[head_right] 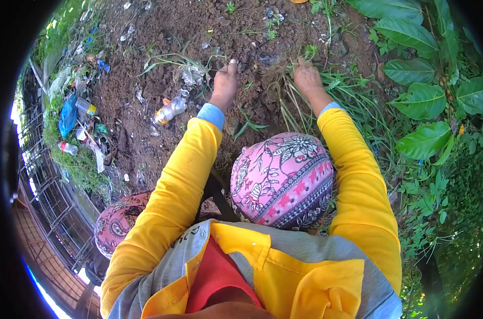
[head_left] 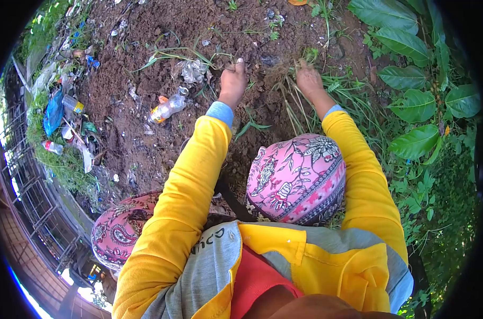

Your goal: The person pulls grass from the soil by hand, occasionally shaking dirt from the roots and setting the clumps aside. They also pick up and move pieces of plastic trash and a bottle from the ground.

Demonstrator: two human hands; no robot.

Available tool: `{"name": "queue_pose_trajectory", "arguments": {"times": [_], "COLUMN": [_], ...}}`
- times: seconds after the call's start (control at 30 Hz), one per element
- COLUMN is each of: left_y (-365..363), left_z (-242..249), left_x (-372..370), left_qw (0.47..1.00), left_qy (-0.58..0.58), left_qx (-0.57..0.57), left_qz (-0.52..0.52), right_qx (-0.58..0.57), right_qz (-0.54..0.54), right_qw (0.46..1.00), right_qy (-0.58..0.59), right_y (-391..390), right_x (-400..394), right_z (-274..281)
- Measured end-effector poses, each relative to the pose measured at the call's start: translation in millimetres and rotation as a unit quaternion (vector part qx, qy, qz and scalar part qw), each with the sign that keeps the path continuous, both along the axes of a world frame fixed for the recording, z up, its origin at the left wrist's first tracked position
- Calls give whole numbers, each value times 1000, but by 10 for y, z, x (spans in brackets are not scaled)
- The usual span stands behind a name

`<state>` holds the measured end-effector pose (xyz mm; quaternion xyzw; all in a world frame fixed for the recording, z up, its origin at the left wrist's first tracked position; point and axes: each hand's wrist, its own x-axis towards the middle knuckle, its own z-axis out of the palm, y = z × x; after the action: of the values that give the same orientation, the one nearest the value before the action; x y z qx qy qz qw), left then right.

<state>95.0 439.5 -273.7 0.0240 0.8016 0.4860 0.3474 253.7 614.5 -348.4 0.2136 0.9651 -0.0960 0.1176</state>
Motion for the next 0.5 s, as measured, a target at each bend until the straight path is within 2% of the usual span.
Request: {"name": "queue_pose_trajectory", "arguments": {"times": [0.03, 0.13, 0.17, 0.27, 0.37, 0.5], "left_y": [20, 100, 144, 241, 252, 232], "left_z": [-16, -37, -22, 6, 131, 144], "left_x": [35, 66, 72, 67, 52, 33], "left_qw": [1000, 1000, 999, 999, 995, 998], "left_qy": [6, -19, -23, -17, -17, -40], "left_qx": [7, -5, -4, -13, -19, 5], "left_qz": [-7, -15, -23, -43, -92, -58], "right_qx": [-55, -4, -48, -86, -150, -221], "right_qz": [-5, -15, -17, -31, -105, -173], "right_qw": [993, 998, 997, 991, 980, 959], "right_qy": [-105, -55, -53, -98, -76, -41], "right_y": [87, 179, 195, 170, 92, -279], "right_x": [-96, -48, -18, -43, -30, 161], "right_z": [257, 26, 68, 69, 195, 436]}}
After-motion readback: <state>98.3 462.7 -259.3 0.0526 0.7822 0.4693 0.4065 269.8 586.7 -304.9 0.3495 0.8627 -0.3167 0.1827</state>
